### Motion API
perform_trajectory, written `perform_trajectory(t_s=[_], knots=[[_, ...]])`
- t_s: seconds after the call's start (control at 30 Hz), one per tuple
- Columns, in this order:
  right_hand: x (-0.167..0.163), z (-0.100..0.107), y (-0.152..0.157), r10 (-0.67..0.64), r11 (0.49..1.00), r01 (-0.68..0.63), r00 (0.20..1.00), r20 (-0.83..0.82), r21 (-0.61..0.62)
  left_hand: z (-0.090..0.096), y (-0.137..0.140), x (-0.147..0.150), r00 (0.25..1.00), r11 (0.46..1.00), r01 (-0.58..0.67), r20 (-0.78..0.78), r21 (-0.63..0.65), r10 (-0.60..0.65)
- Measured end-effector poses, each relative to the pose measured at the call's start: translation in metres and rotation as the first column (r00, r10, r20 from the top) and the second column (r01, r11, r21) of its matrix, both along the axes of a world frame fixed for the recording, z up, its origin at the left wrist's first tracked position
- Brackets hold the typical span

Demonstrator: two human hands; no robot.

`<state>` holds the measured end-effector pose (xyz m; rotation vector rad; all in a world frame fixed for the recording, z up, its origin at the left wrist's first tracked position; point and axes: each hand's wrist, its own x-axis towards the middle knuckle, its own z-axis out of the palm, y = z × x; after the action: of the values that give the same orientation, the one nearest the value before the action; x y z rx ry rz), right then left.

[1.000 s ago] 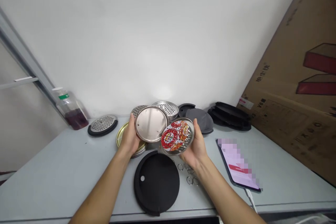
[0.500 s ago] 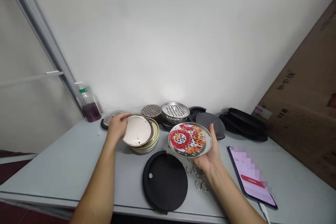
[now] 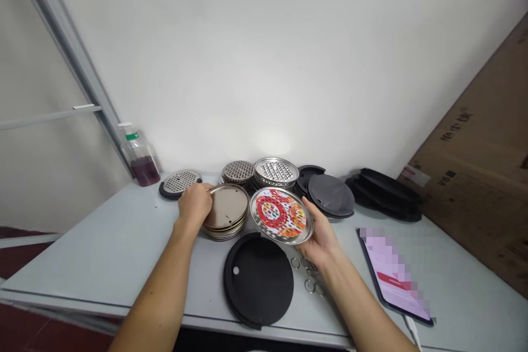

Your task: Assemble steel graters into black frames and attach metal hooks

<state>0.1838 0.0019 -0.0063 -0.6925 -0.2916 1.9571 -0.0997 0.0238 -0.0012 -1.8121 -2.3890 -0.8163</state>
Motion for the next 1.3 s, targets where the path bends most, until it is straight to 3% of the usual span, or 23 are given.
perform_trajectory(t_s=[0.1, 0.17, 0.27, 0.33, 0.4, 0.47, 0.57, 0.7, 0.87, 0.93, 1.07, 1.13, 1.23, 1.3], knots=[[-0.004, 0.002, -0.004, -0.021, 0.999, 0.021, 1.000, 0.015, 0.033, 0.004, -0.002, 0.004, 0.999, 0.999, -0.028, -0.040, 0.020, 0.029], [-0.008, 0.001, -0.006, -0.072, 0.995, 0.070, 0.996, 0.042, 0.066, 0.009, -0.003, 0.013, 0.998, 0.994, -0.022, -0.051, 0.106, 0.027], [-0.013, -0.002, -0.006, -0.221, 0.971, 0.209, 0.970, 0.102, 0.112, 0.015, -0.007, 0.036, 0.984, 0.942, 0.129, 0.080, 0.310, -0.161], [-0.015, -0.005, -0.005, -0.351, 0.929, 0.326, 0.927, 0.134, 0.174, 0.014, -0.012, 0.057, 0.907, 0.897, 0.271, 0.219, 0.350, -0.359], [-0.015, -0.009, -0.004, -0.474, 0.866, 0.420, 0.863, 0.174, 0.272, 0.008, -0.018, 0.077, 0.824, 0.869, 0.397, 0.302, 0.296, -0.479], [-0.014, -0.014, -0.004, -0.562, 0.801, 0.456, 0.795, 0.228, 0.388, 0.000, -0.025, 0.094, 0.791, 0.842, 0.475, 0.296, 0.256, -0.536], [-0.013, -0.019, -0.005, -0.625, 0.748, 0.450, 0.724, 0.291, 0.488, -0.010, -0.032, 0.110, 0.814, 0.831, 0.474, 0.215, 0.289, -0.539], [-0.014, -0.019, -0.004, -0.592, 0.795, 0.466, 0.738, 0.324, 0.389, -0.008, -0.037, 0.115, 0.820, 0.811, 0.387, 0.239, 0.438, -0.521], [-0.014, -0.016, -0.002, -0.466, 0.867, 0.355, 0.828, 0.313, 0.351, 0.008, -0.039, 0.107, 0.579, 0.755, 0.368, 0.502, 0.543, -0.643], [-0.011, -0.016, -0.003, -0.396, 0.904, 0.284, 0.838, 0.376, 0.320, 0.020, -0.036, 0.095, 0.550, 0.755, 0.315, 0.538, 0.574, -0.639], [-0.004, -0.018, -0.005, -0.275, 0.953, 0.173, 0.836, 0.474, 0.249, 0.049, -0.021, 0.059, 0.571, 0.737, 0.194, 0.536, 0.648, -0.622], [0.000, -0.013, -0.001, -0.237, 0.962, 0.138, 0.854, 0.463, 0.237, 0.062, -0.006, 0.042, 0.642, 0.701, 0.184, 0.456, 0.689, -0.616], [0.003, 0.007, 0.018, -0.246, 0.957, 0.164, 0.895, 0.372, 0.239, 0.071, 0.025, 0.024, 0.804, 0.659, 0.271, 0.212, 0.701, -0.556], [0.002, 0.024, 0.038, -0.281, 0.946, 0.212, 0.913, 0.294, 0.245, 0.067, 0.049, 0.019, 0.852, 0.668, 0.410, 0.000, 0.621, -0.523]])
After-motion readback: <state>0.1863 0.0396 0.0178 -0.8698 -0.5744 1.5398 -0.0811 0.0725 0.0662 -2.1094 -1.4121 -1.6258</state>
